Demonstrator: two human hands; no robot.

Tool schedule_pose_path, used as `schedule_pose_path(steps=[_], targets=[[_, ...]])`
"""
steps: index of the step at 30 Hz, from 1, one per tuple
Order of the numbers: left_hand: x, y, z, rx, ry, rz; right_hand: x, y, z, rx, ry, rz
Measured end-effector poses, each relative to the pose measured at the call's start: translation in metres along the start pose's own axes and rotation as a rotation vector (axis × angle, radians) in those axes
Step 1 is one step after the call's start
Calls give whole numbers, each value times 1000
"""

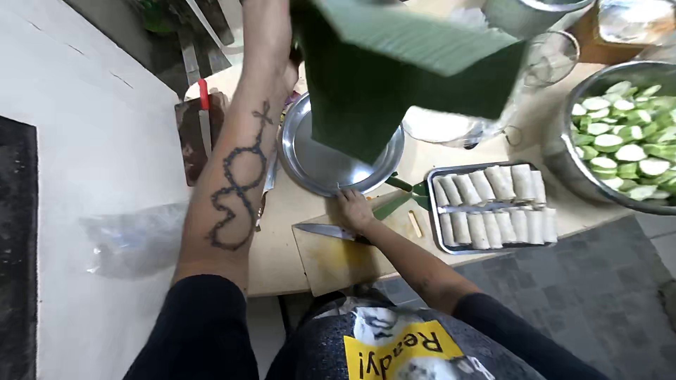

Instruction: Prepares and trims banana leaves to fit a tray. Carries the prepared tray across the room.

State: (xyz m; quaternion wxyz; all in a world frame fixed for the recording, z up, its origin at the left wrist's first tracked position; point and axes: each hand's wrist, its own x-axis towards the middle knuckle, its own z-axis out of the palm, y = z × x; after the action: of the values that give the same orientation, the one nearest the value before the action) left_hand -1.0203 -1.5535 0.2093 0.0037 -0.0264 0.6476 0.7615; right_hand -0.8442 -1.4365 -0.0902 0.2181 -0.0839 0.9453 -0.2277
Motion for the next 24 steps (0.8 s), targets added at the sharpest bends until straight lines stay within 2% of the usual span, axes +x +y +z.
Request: schedule_pose_path(steps=[3, 6, 9, 11, 14, 16, 18, 21, 24], targets=[[25, -103, -48, 49, 156, -311, 41, -4, -1, -24, -178, 92], [21, -205, -109, 272, 238, -569, 41, -10, -12, -41, -200, 86], [7, -255, -141, 608, 201, -699, 34, -12, -21, 14, -208, 78], [9, -263, -141, 761, 172, -706, 34, -8, -25, 68, -190, 66], [20, -252, -125, 1011, 70, -665, 19, -8, -29, 133, -157, 11], [29, -256, -119, 1051, 46, -627, 0, -13, -25, 145, -173, -15], [31, -261, -115, 1028, 57, -640, -15, -15, -22, 106, -281, 42], [25, -274, -123, 844, 113, -647, -32, 1, -17, 205, -277, 220], [11, -275, -128, 375, 206, -699, -43, 26, -31, 312, -247, 352]])
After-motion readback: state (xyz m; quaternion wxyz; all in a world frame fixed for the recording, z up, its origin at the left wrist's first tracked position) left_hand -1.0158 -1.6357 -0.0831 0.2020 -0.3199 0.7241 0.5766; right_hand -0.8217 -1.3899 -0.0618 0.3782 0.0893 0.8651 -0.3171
